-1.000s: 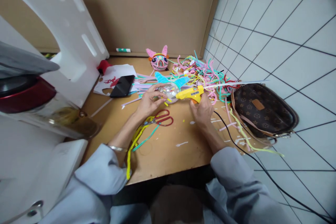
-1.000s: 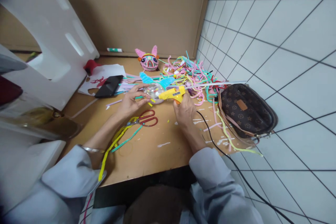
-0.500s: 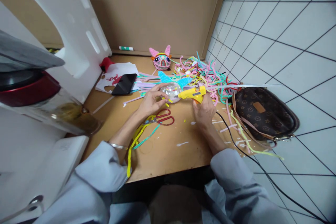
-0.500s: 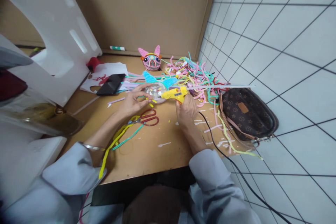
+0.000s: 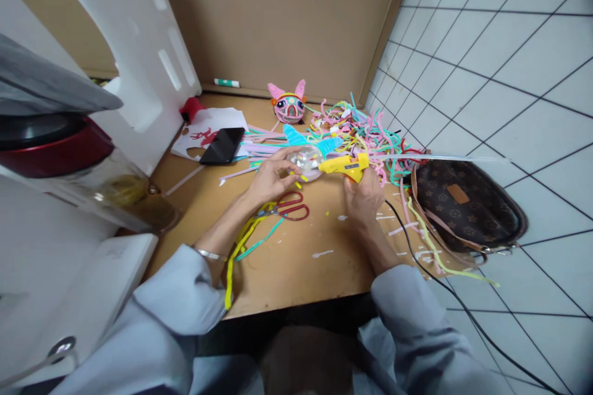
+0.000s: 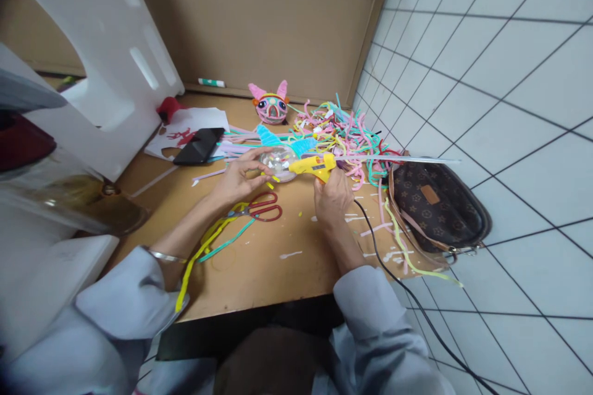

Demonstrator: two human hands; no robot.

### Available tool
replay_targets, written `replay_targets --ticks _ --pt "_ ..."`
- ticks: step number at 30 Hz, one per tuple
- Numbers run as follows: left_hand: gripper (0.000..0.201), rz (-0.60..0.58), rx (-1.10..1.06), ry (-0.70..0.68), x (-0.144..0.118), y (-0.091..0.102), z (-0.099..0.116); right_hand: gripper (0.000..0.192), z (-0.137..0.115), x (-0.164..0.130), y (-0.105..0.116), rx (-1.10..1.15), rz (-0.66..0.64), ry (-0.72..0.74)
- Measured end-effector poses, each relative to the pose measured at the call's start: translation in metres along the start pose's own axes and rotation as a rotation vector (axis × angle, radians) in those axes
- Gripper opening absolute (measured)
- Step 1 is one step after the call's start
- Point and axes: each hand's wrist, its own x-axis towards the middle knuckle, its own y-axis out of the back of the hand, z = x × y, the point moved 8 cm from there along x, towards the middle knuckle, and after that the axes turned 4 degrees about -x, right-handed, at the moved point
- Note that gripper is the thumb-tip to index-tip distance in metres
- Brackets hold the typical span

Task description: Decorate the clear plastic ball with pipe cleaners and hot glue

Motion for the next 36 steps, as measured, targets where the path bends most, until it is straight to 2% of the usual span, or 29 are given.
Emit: replay_targets --ticks 9,19,27,31,36 --pt "0.012 -0.028 -0.027 0.024 -0.001 -0.001 0.001 0.03 0.011 0.002 0.003 0.136 0.077 -0.178" --pt "0.012 -0.06 -0.006 0.028 -0.003 -0.006 0.001 0.043 -0.009 -0.003 0.008 0.109 0.018 -0.035" --pt "0.013 -0.082 0.005 -0.008 -0.002 -0.007 0.003 0.033 0.0 -0.007 0.009 0.029 0.051 -0.086" --pt "0.012 -0.079 -0.001 -0.013 -0.002 -0.007 0.003 0.035 -0.003 -0.008 0.009 0.03 0.045 -0.045" --pt "0.012 -0.076 -0.008 -0.015 -0.003 -0.009 0.002 0.037 -0.001 -0.009 0.008 0.049 0.041 -0.077"
